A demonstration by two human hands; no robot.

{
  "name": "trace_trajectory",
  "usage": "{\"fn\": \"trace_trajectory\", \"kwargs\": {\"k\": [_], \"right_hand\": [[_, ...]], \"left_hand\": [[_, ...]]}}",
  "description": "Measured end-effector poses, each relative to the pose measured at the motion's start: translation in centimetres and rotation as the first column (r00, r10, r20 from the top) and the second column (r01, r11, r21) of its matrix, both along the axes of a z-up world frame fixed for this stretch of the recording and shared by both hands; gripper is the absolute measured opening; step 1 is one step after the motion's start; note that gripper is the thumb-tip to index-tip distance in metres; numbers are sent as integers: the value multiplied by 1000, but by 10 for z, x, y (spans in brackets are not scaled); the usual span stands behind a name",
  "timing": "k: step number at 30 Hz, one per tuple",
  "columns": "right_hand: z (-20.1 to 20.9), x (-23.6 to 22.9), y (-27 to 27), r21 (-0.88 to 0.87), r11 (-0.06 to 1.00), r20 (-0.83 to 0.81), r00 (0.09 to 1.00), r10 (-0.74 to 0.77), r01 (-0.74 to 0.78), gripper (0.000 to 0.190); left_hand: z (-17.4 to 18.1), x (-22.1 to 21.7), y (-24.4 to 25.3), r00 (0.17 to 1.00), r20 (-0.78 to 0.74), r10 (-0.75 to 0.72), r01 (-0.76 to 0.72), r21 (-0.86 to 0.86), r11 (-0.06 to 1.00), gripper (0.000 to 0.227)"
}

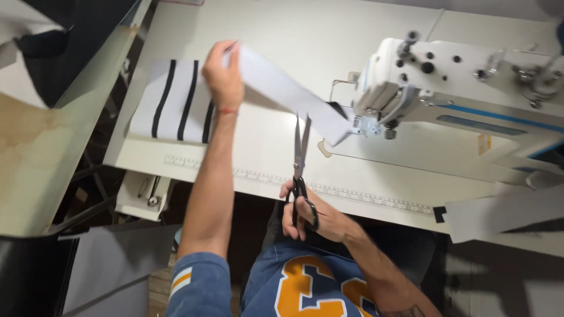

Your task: Measuring, cutting, and aligning fabric strips for assembly at a sewing station.

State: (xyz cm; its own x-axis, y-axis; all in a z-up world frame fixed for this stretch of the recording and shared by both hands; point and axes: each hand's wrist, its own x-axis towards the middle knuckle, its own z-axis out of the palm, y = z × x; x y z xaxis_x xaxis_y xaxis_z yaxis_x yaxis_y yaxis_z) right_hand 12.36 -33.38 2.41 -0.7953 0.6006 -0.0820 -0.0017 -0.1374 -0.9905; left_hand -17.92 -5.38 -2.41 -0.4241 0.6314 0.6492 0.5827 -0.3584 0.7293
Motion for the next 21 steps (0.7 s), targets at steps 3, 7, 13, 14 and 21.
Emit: {"fn": "trace_trajectory", "kwargs": {"k": [3,7,13,14,21], "right_hand": [[-17,14,-19,-359,931,-124,986,-116,64,95],[-21,24,-22,-508,849,-77,974,-213,145,101],[-2,17,15,-576,780,53,963,-263,245,106],[1,13,22,-561,779,84,955,-284,281,104],[-3,0,66,-524,785,116,941,-319,331,104]], "left_hand": [[2,-33,-32,994,15,106,-106,6,994,15],[14,-77,-74,961,-51,273,-275,-42,960,10],[49,-79,-106,989,52,137,-138,5,990,17],[49,-80,-106,990,62,126,-127,16,992,18],[50,-81,-109,987,154,49,-47,-17,999,18]]}}
